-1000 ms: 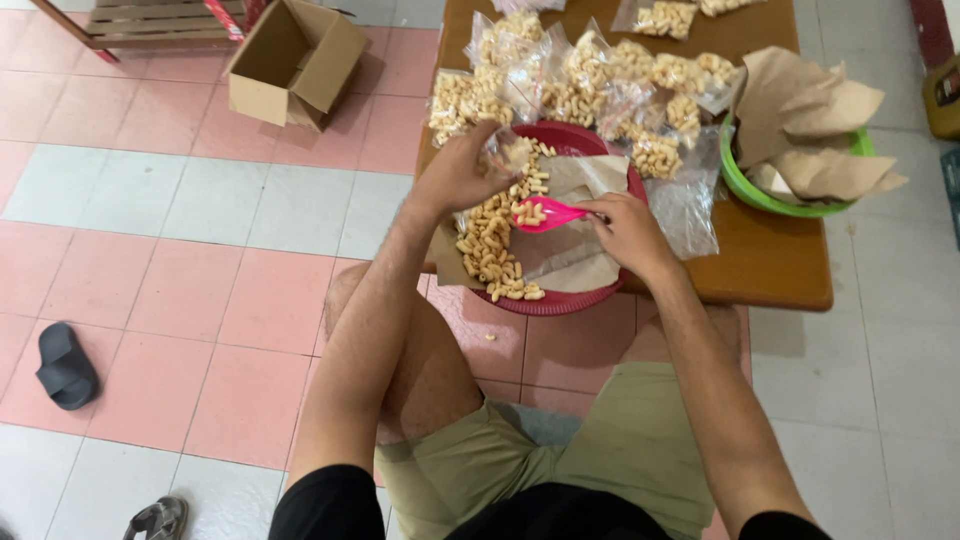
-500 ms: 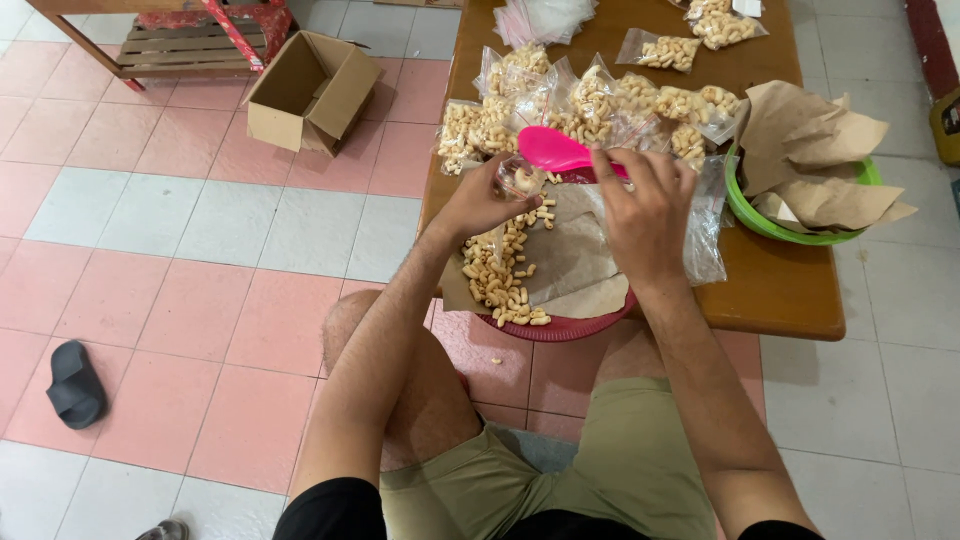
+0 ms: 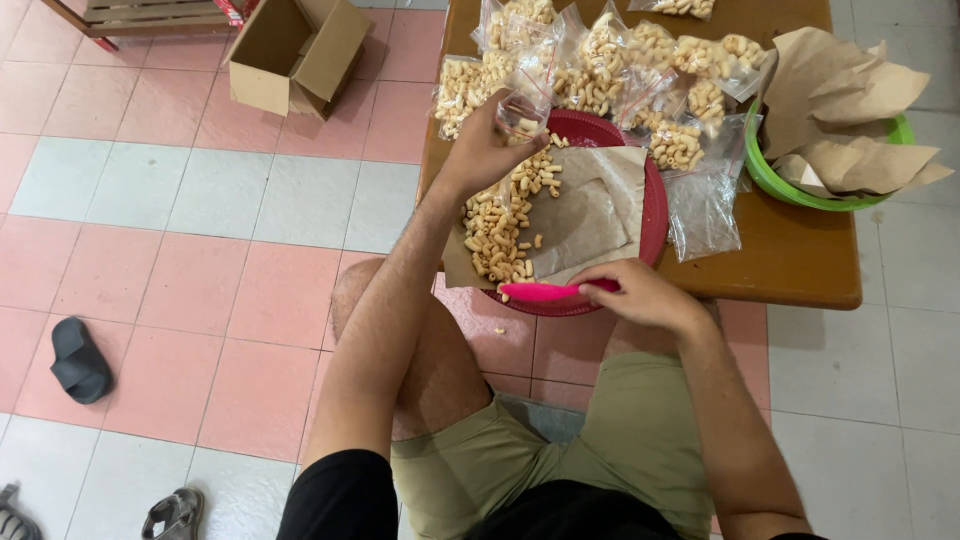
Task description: The person places cashews into small plastic bags using a pink spoon, and then seals the bags.
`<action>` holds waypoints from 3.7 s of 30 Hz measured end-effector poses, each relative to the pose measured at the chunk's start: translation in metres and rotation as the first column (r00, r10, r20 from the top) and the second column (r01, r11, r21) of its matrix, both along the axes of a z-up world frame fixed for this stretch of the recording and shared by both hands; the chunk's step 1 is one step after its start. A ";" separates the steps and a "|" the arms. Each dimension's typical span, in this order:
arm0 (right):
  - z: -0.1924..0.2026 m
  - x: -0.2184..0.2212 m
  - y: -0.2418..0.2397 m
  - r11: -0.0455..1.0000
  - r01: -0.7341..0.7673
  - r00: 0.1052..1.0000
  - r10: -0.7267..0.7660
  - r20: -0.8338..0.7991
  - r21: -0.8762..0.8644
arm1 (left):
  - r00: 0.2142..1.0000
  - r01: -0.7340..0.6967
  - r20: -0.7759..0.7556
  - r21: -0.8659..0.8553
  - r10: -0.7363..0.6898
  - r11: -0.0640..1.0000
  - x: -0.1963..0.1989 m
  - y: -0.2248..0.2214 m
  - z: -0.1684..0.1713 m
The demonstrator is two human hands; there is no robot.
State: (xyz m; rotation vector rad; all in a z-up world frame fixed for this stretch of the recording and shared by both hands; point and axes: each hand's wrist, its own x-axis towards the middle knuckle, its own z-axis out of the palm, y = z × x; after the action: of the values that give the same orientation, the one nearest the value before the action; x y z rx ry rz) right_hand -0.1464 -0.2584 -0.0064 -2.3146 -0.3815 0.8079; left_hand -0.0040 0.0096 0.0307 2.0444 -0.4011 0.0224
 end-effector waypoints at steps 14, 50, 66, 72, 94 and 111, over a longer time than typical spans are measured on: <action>-0.012 0.017 0.000 0.951 0.283 0.947 -0.257 0.191 -0.124 | 1.000 0.009 0.004 0.066 -0.010 0.998 0.003 -0.003 -0.010; 0.043 0.026 0.016 0.912 0.405 0.030 -0.082 0.996 0.062 | 0.979 0.184 0.071 0.110 -0.192 0.977 0.005 -0.024 -0.023; -0.131 0.042 0.028 0.856 0.453 0.583 -0.075 0.809 -0.247 | 0.986 0.133 0.117 -0.110 -0.120 0.985 -0.003 -0.015 -0.009; -0.137 0.047 0.023 0.903 0.427 0.632 -0.258 0.731 -0.050 | 0.995 0.078 0.057 -0.036 -0.076 0.996 0.001 -0.016 -0.018; 0.028 0.026 0.004 0.890 0.426 -0.016 -0.174 0.985 0.164 | 0.965 0.253 0.095 -0.089 -0.245 0.963 -0.008 -0.010 -0.009; -0.100 0.062 0.052 0.918 0.371 0.641 -0.145 0.754 -0.139 | 0.982 0.157 0.026 -0.670 -0.188 0.726 0.001 -0.003 0.001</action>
State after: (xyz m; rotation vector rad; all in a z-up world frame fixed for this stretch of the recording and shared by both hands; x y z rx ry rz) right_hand -0.0840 -0.2060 -0.1067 -2.8107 -0.2541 -0.2937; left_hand -0.0031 0.0070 0.0318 1.2779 -0.4728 0.0061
